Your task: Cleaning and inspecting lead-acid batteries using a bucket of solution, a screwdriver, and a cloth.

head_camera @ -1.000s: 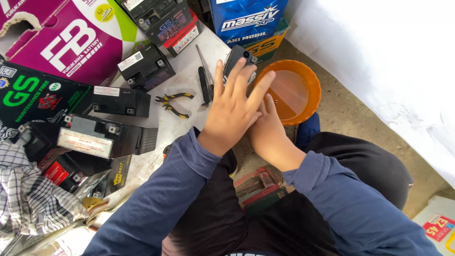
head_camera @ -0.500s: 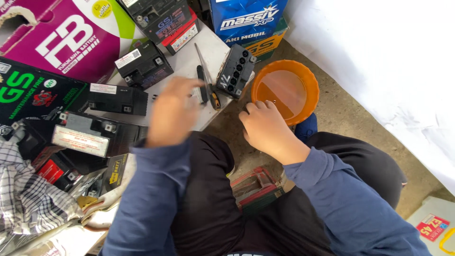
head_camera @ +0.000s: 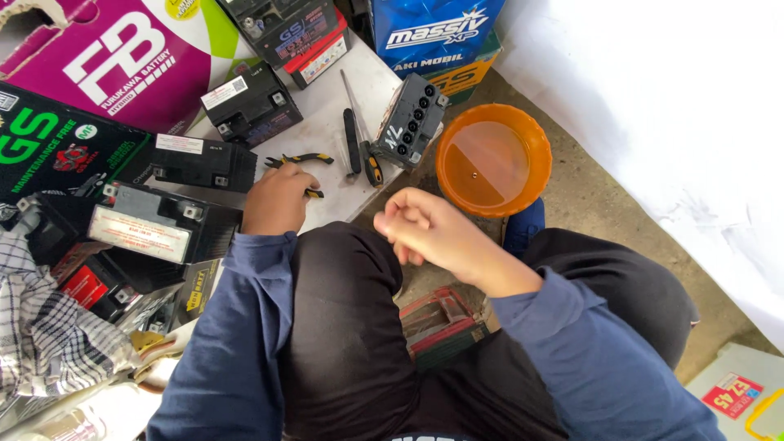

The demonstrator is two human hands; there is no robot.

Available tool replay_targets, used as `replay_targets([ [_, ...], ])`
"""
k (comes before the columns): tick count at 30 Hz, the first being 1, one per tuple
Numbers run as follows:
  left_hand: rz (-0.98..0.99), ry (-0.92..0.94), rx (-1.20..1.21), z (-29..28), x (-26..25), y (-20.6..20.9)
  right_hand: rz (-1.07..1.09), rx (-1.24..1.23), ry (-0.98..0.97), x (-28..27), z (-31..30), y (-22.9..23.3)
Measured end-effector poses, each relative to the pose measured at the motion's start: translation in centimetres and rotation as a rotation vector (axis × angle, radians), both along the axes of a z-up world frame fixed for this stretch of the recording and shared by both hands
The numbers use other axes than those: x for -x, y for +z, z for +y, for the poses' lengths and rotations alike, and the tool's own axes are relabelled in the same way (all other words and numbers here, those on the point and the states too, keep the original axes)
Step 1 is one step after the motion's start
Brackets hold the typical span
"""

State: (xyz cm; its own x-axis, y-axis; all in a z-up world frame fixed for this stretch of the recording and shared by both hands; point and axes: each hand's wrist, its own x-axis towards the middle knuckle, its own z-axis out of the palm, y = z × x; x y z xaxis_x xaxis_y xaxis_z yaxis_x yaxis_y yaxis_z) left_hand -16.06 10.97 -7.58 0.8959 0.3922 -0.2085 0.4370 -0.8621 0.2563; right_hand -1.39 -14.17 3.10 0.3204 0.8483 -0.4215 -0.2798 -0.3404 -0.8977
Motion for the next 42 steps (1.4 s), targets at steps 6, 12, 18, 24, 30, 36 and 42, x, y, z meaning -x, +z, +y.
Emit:
replay_targets([
  [6,-0.061,0.024,0.021,-0.5,0.3,0.2,0.979,-0.196,-0.008,5.6,1.1,-3.1],
  [12,-0.219,-0.044,-0.113,-0.3,0.7,-0.3,0.965,-0.123,0.000,3.5,3.6,-1.0],
  [18,-0.491,-0.017,-0.217,-1.5,0.3,2.5,1.040,-0.203,0.074,2.4,4.7,-1.6],
  [24,-0.659,0.015,-0.111,-2.6,-1.1,6.1,1.135,-0.448,-0.106,2.7,6.2,-1.3],
  [30,-0.732,-0.035,-0.052,-4.4,-2.6,10.6,0.673,-0.431,-0.154,5.2,7.8,1.9],
  [36,-0.818,-0.084,0.297,-9.0,-4.9,17.9,-0.980,-0.328,-0.310,-3.0,0.6,8.2],
  [42,-0.805,-0.204,0.568,-13.6,-9.0,18.6,-1.210,-0.142,-0.001,-8.8,-7.1,7.9],
])
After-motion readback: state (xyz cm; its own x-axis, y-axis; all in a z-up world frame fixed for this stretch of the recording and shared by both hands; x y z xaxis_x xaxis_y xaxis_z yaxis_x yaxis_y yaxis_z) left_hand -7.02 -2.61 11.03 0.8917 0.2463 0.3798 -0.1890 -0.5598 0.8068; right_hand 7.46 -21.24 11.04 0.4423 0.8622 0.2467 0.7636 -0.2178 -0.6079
